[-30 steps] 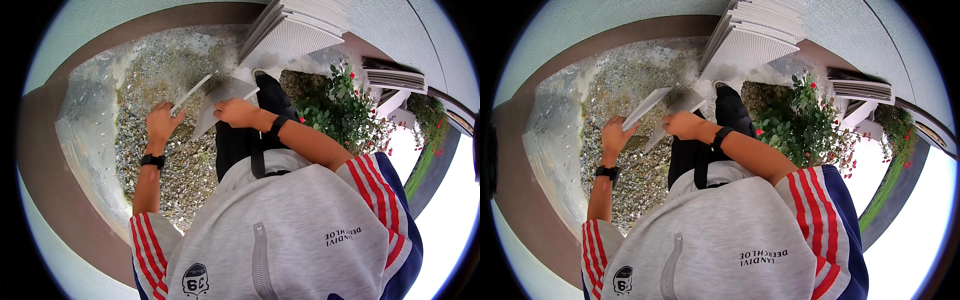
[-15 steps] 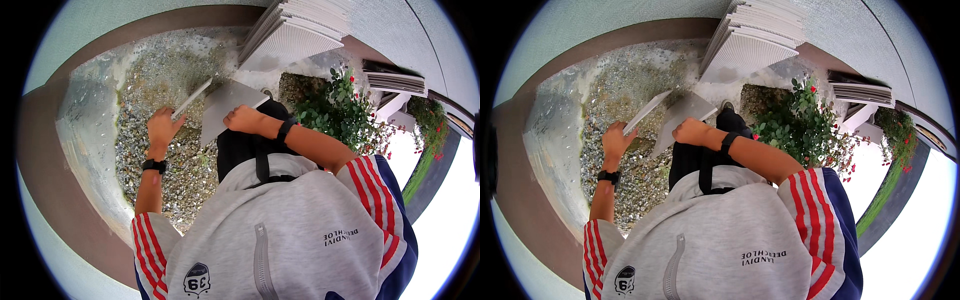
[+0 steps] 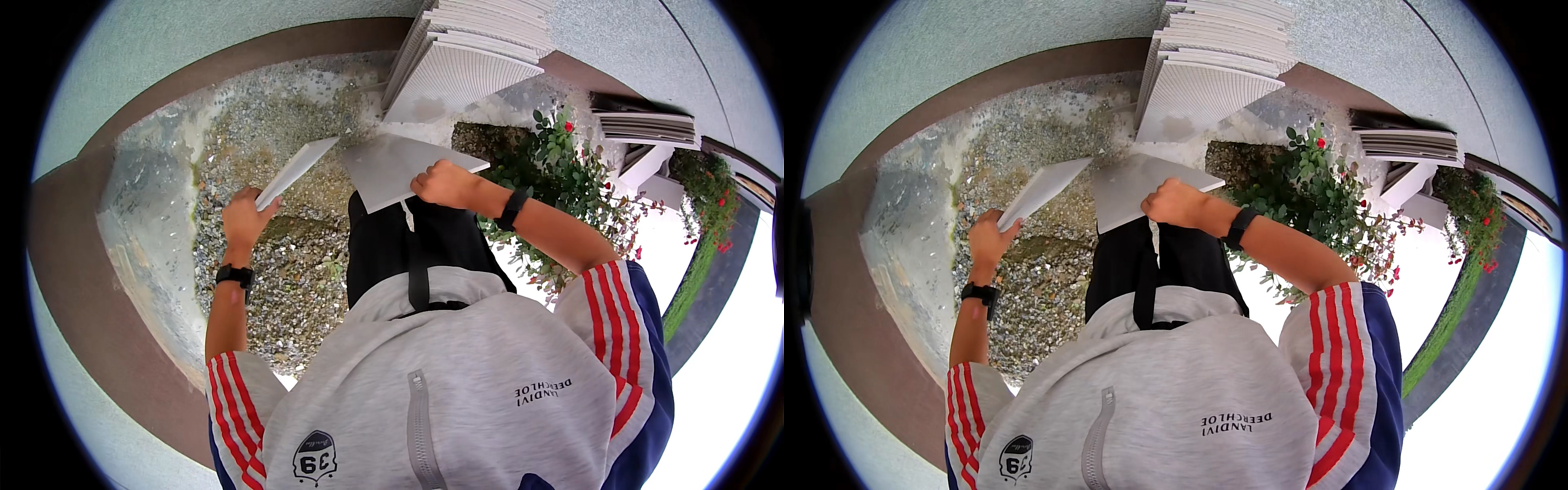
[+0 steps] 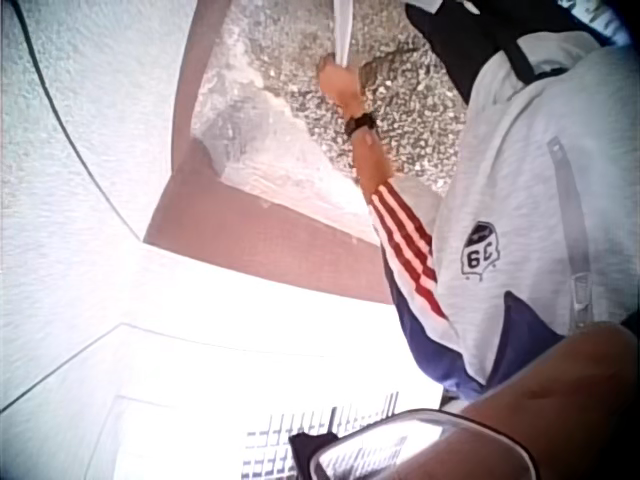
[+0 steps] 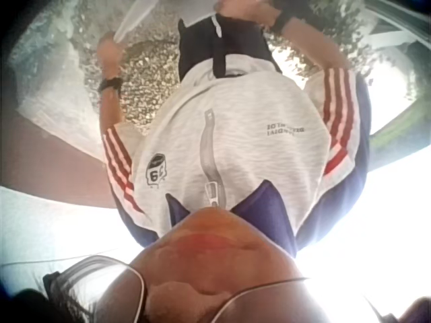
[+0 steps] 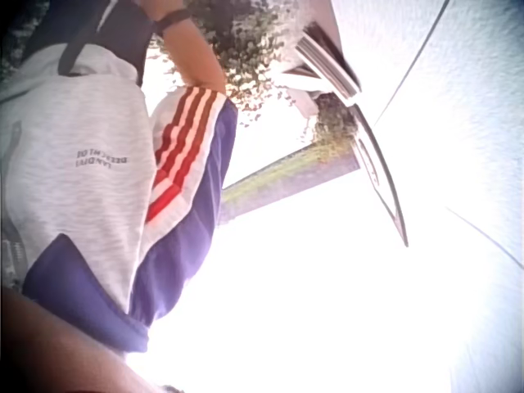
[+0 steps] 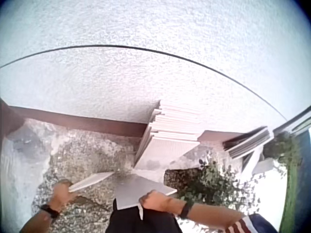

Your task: The person sorts and stacks tiles on a outdoor patio by hand, picking them up from several stacks and rearranging them.

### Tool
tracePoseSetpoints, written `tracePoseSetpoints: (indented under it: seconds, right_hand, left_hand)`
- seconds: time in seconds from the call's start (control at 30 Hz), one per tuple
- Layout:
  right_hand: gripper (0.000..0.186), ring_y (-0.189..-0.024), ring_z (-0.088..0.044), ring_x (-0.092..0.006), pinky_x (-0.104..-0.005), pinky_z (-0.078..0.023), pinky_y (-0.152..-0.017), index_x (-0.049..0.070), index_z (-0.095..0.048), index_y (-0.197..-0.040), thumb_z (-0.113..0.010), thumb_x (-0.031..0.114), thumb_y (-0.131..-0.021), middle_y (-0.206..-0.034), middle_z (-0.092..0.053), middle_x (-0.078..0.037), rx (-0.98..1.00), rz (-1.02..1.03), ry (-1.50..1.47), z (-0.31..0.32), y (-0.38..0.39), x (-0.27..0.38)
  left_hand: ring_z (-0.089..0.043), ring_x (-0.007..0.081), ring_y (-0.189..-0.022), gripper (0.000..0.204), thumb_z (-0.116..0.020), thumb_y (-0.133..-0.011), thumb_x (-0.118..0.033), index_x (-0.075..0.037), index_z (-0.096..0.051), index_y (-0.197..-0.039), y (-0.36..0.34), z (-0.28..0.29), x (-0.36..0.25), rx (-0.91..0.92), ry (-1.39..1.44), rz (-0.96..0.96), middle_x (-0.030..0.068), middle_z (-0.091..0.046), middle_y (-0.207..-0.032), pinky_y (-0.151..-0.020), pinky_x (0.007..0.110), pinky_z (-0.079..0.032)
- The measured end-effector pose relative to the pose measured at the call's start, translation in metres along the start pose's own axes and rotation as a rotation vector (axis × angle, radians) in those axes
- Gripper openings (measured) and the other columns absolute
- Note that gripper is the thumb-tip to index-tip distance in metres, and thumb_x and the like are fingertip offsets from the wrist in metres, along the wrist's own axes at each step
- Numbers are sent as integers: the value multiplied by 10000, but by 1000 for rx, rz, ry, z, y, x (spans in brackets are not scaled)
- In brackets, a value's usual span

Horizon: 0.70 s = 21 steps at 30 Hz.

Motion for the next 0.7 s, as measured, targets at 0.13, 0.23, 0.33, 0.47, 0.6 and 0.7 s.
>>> tracePoseSetpoints:
  seconds: [0.13,0.23,0.33,0.47,0.6,0.7]
  right_hand:
    - [78,-652,-649,-249,-365,-486,-554,82,-559,-759,-614,106,-708,-687,-604,-43,-25,-30,-18,6,9,-9]
    - [122,-661,-651,-256,-372,-490,-555,75,-563,-780,-642,106,-693,-691,-605,-49,-14,-68,-9,15,20,-33]
    - [168,-660,-651,-279,-383,-504,-567,56,-564,-783,-674,92,-662,-695,-612,-67,-4,-98,-22,27,30,-57]
    - [195,-650,-651,-291,-380,-515,-580,44,-568,-782,-697,100,-648,-695,-616,-82,63,-80,-31,25,39,-69]
    - [238,-668,-652,-287,-375,-515,-599,42,-565,-798,-721,117,-635,-710,-616,-84,122,-71,-31,18,50,-75]
    - [256,-685,-649,-284,-376,-511,-608,43,-557,-826,-717,108,-637,-721,-611,-79,110,-67,-15,20,54,-88]
  left_hand:
    - [-629,325,-758,364,-717,-760,-406,-51,-689,-835,-7,3,8,-38,-21,-18,107,-635,-801,-641,422,-517]
    - [-631,336,-753,372,-718,-758,-403,-41,-688,-840,-11,5,12,-18,-38,14,119,-640,-787,-647,427,-515]
    - [-631,339,-745,366,-718,-759,-394,-35,-680,-821,-15,8,9,-11,-31,37,119,-645,-793,-646,433,-513]
    - [-630,330,-735,344,-709,-766,-391,-49,-675,-797,-9,1,12,-24,-61,0,110,-636,-776,-638,433,-513]
    - [-628,328,-738,325,-691,-783,-386,-61,-678,-794,0,-5,9,0,-25,43,106,-633,-780,-647,434,-512]
    - [-628,325,-752,299,-690,-787,-368,-71,-690,-818,5,-5,6,-13,-24,49,96,-634,-787,-648,427,-516]
Point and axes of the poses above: each hand's wrist, its own y-axis away from the middle knuckle, its own z-axis out of the back of the hand, x = y × z, the point moved 8 cm from there along -y, towards the middle knuckle
